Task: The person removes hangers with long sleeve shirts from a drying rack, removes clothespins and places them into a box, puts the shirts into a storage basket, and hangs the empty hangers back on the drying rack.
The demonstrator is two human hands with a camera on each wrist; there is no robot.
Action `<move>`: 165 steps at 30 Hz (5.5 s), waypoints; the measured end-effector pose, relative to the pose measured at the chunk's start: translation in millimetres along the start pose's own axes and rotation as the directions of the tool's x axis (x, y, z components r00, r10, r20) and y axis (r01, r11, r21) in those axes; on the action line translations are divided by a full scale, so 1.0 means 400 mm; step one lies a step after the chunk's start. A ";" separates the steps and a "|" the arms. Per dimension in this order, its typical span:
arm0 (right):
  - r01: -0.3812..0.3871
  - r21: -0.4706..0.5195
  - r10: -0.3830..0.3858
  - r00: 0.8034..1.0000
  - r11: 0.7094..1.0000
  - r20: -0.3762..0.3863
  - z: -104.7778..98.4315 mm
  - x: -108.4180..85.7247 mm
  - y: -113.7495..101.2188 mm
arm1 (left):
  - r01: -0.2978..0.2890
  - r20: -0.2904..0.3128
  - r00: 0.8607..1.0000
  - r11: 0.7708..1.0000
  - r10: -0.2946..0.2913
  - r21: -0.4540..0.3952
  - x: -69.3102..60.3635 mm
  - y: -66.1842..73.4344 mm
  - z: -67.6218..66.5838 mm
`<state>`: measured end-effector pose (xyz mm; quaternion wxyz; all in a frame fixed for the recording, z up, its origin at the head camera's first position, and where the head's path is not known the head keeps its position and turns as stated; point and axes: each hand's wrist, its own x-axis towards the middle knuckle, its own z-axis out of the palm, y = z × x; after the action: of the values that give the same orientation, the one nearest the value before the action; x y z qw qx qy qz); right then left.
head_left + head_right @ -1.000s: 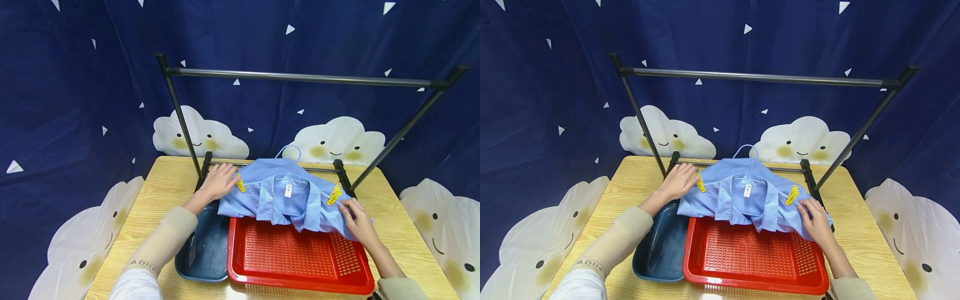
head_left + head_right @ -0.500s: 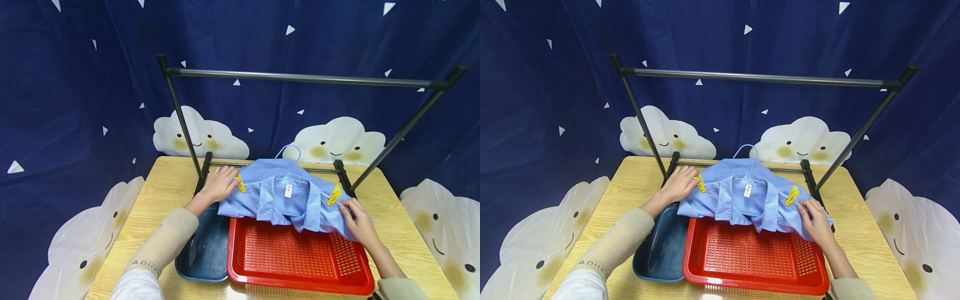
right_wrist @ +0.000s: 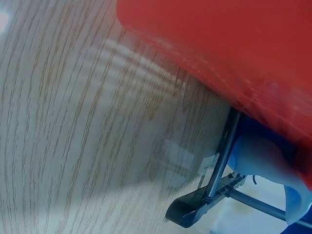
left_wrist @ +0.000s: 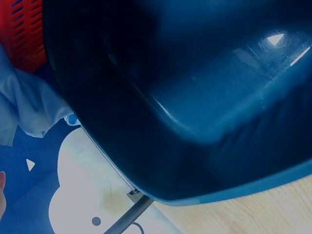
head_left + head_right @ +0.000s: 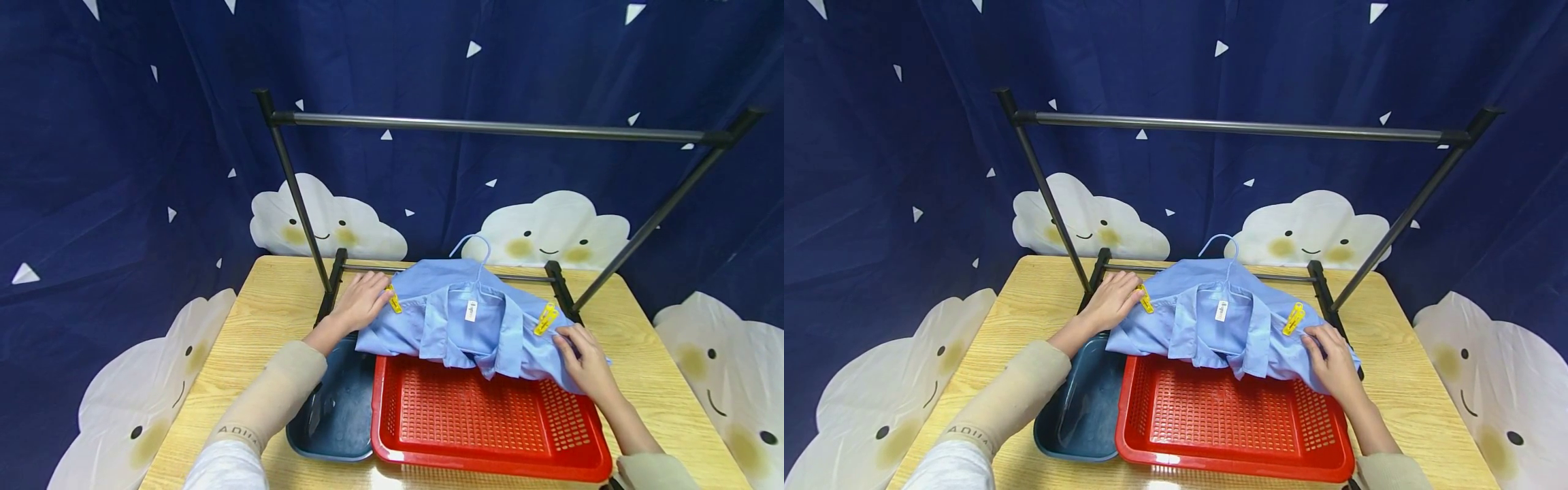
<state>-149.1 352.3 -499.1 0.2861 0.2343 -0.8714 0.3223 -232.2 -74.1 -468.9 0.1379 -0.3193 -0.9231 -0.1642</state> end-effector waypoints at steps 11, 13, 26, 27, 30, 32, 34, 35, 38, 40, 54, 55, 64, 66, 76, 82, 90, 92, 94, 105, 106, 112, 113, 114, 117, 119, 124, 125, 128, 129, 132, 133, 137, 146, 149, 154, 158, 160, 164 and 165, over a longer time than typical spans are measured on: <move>0.015 -0.003 -0.015 1.000 1.000 0.009 0.001 0.001 0.001 | 0.059 -0.033 0.998 0.995 -0.061 -0.082 0.002 0.006 -0.003; 0.015 -0.004 -0.015 1.000 1.000 0.012 0.001 0.001 0.000 | 0.065 -0.038 0.997 0.994 -0.069 -0.091 0.002 0.006 -0.003; 0.026 0.000 -0.026 0.999 1.000 0.026 0.002 0.002 -0.008 | 0.089 -0.098 0.990 0.989 -0.101 -0.121 0.003 0.006 0.000; 0.025 0.004 -0.025 0.999 1.000 0.023 0.002 0.002 -0.009 | 0.093 -0.108 0.988 0.987 -0.107 -0.134 0.003 0.005 0.000; 0.020 0.018 -0.020 1.000 1.000 0.019 0.001 0.003 -0.012 | 0.097 -0.143 0.982 0.980 -0.123 -0.176 0.005 -0.001 -0.003; 0.018 0.023 -0.019 1.000 1.000 0.022 -0.001 0.003 -0.012 | 0.096 -0.167 0.977 0.976 -0.130 -0.195 0.007 -0.006 -0.007; 0.019 0.023 -0.019 1.000 1.000 0.022 -0.003 0.002 -0.012 | 0.100 -0.179 0.974 0.974 -0.138 -0.204 0.007 -0.011 -0.014; 0.020 0.021 -0.020 1.000 1.000 0.022 -0.003 0.002 -0.012 | 0.103 -0.181 0.973 0.973 -0.142 -0.207 0.007 -0.013 -0.017; 0.022 0.017 -0.023 1.000 1.000 0.020 -0.003 0.002 -0.012 | 0.109 -0.192 0.970 0.974 -0.147 -0.197 0.005 -0.019 -0.026; 0.024 0.016 -0.024 1.000 1.000 0.018 -0.003 0.001 -0.011 | 0.105 -0.203 0.968 0.975 -0.146 -0.198 0.002 -0.023 -0.032; 0.019 -0.014 -0.018 0.999 1.000 0.040 -0.004 -0.004 -0.008 | 0.104 -0.224 0.967 0.989 -0.125 -0.106 -0.045 -0.049 -0.060; 0.019 -0.011 -0.018 0.999 1.000 0.040 -0.004 -0.005 -0.007 | 0.104 -0.218 0.968 0.990 -0.122 -0.092 -0.049 -0.051 -0.061; 0.025 -0.017 -0.024 0.999 1.000 0.043 -0.004 -0.006 -0.004 | 0.091 -0.178 0.980 0.996 -0.086 0.022 -0.095 -0.069 -0.071; 0.024 -0.017 -0.024 0.999 1.000 0.042 -0.004 -0.006 -0.004 | 0.096 -0.177 0.980 0.995 -0.088 0.036 -0.107 -0.075 -0.071; 0.017 -0.019 -0.016 0.999 1.000 0.047 -0.003 -0.007 -0.003 | 0.117 -0.180 0.978 0.991 -0.103 0.071 -0.174 -0.103 -0.060; -0.006 -0.020 0.007 0.999 1.000 0.052 -0.003 -0.007 -0.005 | 0.086 -0.144 0.988 0.983 -0.063 0.163 -0.218 -0.110 -0.039; -0.004 -0.022 0.005 0.999 1.000 0.051 -0.004 -0.007 -0.008 | 0.012 -0.055 0.998 0.976 0.000 0.219 -0.265 -0.109 -0.001; -0.004 -0.023 0.005 0.999 1.000 0.051 -0.004 -0.007 -0.009 | -0.001 -0.023 1.000 0.974 0.007 0.227 -0.271 -0.105 0.008; -0.007 -0.023 0.009 0.999 1.000 0.052 -0.004 -0.007 -0.009 | -0.023 0.014 1.000 0.971 0.020 0.236 -0.275 -0.100 0.015; 0.013 -0.022 -0.012 0.999 1.000 0.046 -0.005 -0.006 -0.008 | -0.038 0.179 0.984 0.962 -0.012 0.272 -0.283 -0.078 0.052; 0.011 -0.021 -0.010 0.999 1.000 0.046 -0.004 -0.006 -0.007 | -0.039 0.185 0.983 0.960 -0.014 0.276 -0.283 -0.077 0.056; 0.006 -0.028 -0.005 0.999 1.000 0.048 -0.004 -0.007 -0.008 | -0.017 0.219 0.975 0.961 -0.046 0.277 -0.290 -0.075 0.082; 0.005 -0.029 -0.004 0.999 1.000 0.048 -0.004 -0.007 -0.009 | -0.010 0.224 0.973 0.962 -0.053 0.274 -0.291 -0.075 0.086; 0.005 -0.031 -0.004 0.999 1.000 0.048 -0.004 -0.007 -0.009 | -0.004 0.229 0.971 0.962 -0.061 0.273 -0.293 -0.075 0.090; 0.002 -0.034 0.000 0.999 0.999 0.051 -0.004 -0.006 -0.008 | 0.020 0.246 0.965 0.959 -0.092 0.282 -0.296 -0.073 0.100; 0.001 -0.035 0.001 0.999 0.999 0.053 -0.005 -0.006 -0.008 | 0.038 0.247 0.962 0.957 -0.112 0.287 -0.297 -0.070 0.103; 0.009 -0.031 -0.008 0.999 0.999 0.051 -0.005 -0.007 -0.006 | 0.068 0.257 0.955 0.950 -0.150 0.303 -0.293 -0.061 0.107; 0.011 -0.031 -0.010 0.999 0.999 0.050 -0.006 -0.007 -0.007 | 0.073 0.263 0.952 0.948 -0.159 0.311 -0.291 -0.059 0.109; 0.013 -0.031 -0.012 0.999 0.999 0.048 -0.006 -0.007 -0.008 | 0.092 0.280 0.940 0.935 -0.194 0.341 -0.289 -0.054 0.117; 0.014 -0.033 -0.012 0.999 0.999 0.049 -0.006 -0.007 -0.008 | 0.100 0.283 0.936 0.931 -0.207 0.352 -0.288 -0.051 0.119; 0.008 -0.035 -0.006 0.999 0.999 0.050 -0.006 -0.006 -0.009 | 0.123 0.293 0.923 0.914 -0.248 0.386 -0.287 -0.043 0.127; 0.007 -0.035 -0.005 0.999 0.999 0.051 -0.005 -0.006 -0.009 | 0.131 0.293 0.920 0.910 -0.260 0.394 -0.286 -0.040 0.129; 0.009 -0.039 -0.007 0.999 0.999 0.054 -0.005 -0.007 -0.009 | 0.158 0.296 0.907 0.895 -0.298 0.418 -0.286 -0.029 0.139; 0.002 -0.036 0.000 0.998 0.999 0.055 -0.005 -0.007 -0.013 | 0.202 0.315 0.889 0.901 -0.333 0.384 -0.294 -0.017 0.154; 0.000 -0.035 0.002 0.999 0.999 0.054 -0.005 -0.007 -0.013 | 0.217 0.320 0.884 0.905 -0.341 0.366 -0.295 -0.017 0.155; -0.007 -0.038 0.010 0.998 0.999 0.060 -0.006 -0.008 -0.012 | 0.223 0.331 0.876 0.904 -0.349 0.364 -0.296 -0.021 0.158; -0.007 -0.037 0.009 0.998 0.999 0.062 -0.006 -0.008 -0.011 | 0.221 0.334 0.875 0.903 -0.351 0.369 -0.296 -0.024 0.161; -0.003 -0.034 0.005 0.998 0.999 0.060 -0.006 -0.008 -0.011 | 0.224 0.336 0.872 0.902 -0.355 0.370 -0.295 -0.024 0.163; 0.004 -0.029 -0.002 0.998 1.000 0.055 -0.007 -0.008 -0.012 | 0.243 0.343 0.865 0.903 -0.367 0.353 -0.292 -0.021 0.160; 0.004 -0.029 -0.003 0.998 1.000 0.055 -0.007 -0.008 -0.012 | 0.249 0.347 0.861 0.903 -0.371 0.349 -0.291 -0.021 0.158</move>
<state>-143.2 351.5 -497.4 0.2660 0.2405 -0.8830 0.3027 -158.7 -118.8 -569.7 -0.0391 -0.1679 -0.9847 0.0238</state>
